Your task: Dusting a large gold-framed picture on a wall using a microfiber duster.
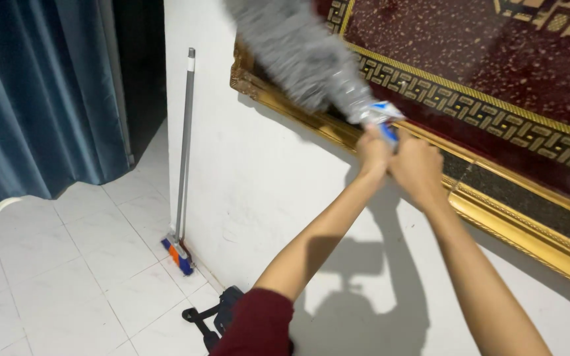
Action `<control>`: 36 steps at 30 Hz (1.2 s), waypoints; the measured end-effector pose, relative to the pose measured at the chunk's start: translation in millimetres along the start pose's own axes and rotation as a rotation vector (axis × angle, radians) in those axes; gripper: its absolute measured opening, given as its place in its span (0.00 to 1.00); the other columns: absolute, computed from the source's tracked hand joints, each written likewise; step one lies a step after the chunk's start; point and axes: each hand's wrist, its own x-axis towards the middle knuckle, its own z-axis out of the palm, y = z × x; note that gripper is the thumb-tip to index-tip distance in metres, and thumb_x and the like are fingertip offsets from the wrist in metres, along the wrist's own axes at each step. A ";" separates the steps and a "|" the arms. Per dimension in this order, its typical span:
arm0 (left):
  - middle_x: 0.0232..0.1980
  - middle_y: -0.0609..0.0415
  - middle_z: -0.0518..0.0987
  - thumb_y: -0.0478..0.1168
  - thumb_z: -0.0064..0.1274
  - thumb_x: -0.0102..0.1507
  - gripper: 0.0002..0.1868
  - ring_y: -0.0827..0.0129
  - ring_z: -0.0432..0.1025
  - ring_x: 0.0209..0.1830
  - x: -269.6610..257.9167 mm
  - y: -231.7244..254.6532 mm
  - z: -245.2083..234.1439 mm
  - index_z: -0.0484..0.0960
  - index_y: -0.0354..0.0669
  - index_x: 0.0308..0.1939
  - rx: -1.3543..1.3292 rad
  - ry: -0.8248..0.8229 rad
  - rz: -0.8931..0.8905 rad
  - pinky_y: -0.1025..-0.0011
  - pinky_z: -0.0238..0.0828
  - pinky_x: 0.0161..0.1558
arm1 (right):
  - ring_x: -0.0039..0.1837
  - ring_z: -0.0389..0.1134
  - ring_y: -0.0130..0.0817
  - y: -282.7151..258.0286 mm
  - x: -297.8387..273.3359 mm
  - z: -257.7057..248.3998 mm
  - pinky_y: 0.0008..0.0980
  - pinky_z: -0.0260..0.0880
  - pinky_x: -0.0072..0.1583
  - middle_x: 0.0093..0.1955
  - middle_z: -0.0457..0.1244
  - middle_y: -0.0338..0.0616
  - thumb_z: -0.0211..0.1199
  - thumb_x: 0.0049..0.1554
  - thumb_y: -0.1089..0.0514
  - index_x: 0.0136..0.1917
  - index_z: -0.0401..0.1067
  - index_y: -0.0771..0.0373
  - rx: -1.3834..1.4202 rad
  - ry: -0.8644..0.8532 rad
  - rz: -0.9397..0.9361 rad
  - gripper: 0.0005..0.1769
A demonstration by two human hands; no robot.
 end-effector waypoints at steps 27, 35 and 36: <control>0.56 0.35 0.81 0.58 0.35 0.70 0.28 0.37 0.75 0.56 -123.9 40.6 174.7 0.83 0.43 0.53 0.803 -0.470 0.156 0.43 0.69 0.56 | 0.51 0.72 0.61 139.8 -50.1 -67.3 0.57 0.69 0.53 0.47 0.69 0.68 0.62 0.64 0.49 0.57 0.67 0.68 0.269 0.446 0.349 0.20; 0.49 0.35 0.82 0.58 0.32 0.73 0.34 0.45 0.77 0.49 -76.8 2.6 100.8 0.81 0.27 0.46 0.233 0.045 -0.271 0.52 0.71 0.51 | 0.55 0.72 0.64 80.4 -9.5 -77.6 0.59 0.72 0.57 0.52 0.69 0.64 0.58 0.55 0.47 0.59 0.70 0.63 -0.190 -0.192 0.145 0.23; 0.49 0.36 0.83 0.58 0.32 0.73 0.34 0.47 0.78 0.49 -72.6 3.3 100.3 0.81 0.27 0.45 0.120 0.039 -0.289 0.52 0.72 0.50 | 0.55 0.72 0.63 81.4 -5.0 -75.9 0.58 0.72 0.57 0.52 0.70 0.64 0.58 0.55 0.48 0.57 0.72 0.63 -0.213 -0.183 0.108 0.21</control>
